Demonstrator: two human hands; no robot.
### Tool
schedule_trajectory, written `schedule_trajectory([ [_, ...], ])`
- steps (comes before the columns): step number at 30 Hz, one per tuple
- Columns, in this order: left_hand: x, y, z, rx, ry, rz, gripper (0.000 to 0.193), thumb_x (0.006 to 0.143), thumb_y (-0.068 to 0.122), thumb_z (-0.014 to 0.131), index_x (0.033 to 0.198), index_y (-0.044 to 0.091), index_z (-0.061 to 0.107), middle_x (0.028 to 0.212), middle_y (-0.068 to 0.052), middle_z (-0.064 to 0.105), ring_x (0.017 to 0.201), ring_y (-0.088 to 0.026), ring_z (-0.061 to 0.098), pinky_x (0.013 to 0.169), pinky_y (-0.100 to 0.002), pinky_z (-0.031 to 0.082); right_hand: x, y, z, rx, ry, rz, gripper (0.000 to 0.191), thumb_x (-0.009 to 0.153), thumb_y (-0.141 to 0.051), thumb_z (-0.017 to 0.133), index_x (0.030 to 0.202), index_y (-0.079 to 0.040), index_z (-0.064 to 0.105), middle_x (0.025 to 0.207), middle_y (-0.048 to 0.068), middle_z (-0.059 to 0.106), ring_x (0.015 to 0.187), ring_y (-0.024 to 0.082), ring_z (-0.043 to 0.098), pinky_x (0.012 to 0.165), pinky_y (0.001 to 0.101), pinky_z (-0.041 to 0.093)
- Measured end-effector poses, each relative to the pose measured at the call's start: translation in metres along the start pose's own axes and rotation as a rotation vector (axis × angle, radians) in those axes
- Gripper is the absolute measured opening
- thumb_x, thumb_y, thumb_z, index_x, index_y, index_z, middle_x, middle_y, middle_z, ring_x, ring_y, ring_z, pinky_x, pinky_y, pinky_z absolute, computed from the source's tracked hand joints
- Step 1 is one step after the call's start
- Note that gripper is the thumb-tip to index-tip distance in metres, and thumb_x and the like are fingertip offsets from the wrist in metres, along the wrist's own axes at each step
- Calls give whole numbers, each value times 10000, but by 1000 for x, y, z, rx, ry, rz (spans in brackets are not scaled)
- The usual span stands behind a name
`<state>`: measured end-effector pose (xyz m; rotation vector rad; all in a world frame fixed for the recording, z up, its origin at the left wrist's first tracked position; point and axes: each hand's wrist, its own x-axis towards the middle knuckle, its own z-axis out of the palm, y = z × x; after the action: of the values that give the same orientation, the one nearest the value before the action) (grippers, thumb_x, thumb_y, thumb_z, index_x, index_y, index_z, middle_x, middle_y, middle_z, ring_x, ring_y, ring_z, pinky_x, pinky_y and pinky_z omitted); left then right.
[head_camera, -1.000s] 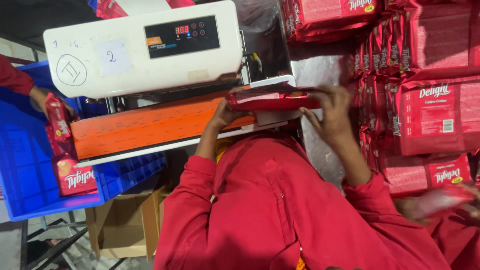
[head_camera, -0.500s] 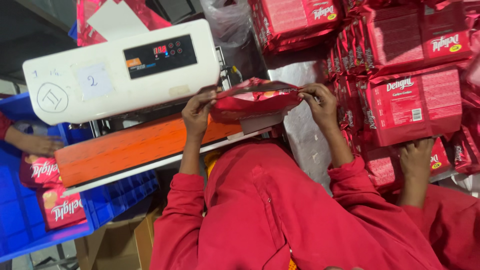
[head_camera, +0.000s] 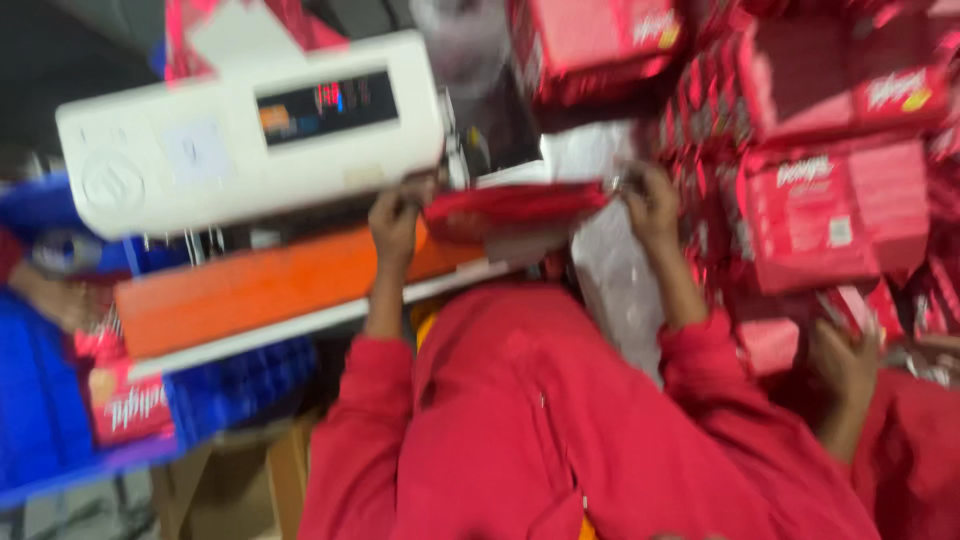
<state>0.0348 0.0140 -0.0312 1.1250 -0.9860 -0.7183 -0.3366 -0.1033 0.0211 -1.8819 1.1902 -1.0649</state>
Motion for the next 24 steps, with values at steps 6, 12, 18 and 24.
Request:
schedule_trajectory([
  [6,1,34,-7,46,-121,7,154,968,-112,666,1089,-39,727,1144,-135,732,1046,-198,732,918,-310,629,7,-3,-14,-37,-105,-78,88,939,11,805,987,-16,736,983,77,682,903,188,621,760,323,484],
  [12,-16,72,-10,44,-60,68,129,949,-87,673,1040,-16,730,1105,-135,734,1072,-203,731,920,-307,636,-13,-34,-51,-46,-172,-91,85,933,73,726,989,10,719,1025,95,705,969,187,677,846,301,561],
  [18,-10,14,-15,313,84,-406,125,914,122,785,945,1,775,767,-84,733,607,-111,668,541,-275,522,28,18,20,-131,-187,82,42,990,25,721,1025,34,742,986,127,713,830,167,691,742,304,567],
  [24,-22,-60,-21,335,237,-574,218,844,218,864,863,15,786,696,-31,742,606,-55,630,532,-237,477,45,71,105,-345,-125,78,49,967,-25,720,943,5,750,983,168,702,864,285,671,773,412,530],
])
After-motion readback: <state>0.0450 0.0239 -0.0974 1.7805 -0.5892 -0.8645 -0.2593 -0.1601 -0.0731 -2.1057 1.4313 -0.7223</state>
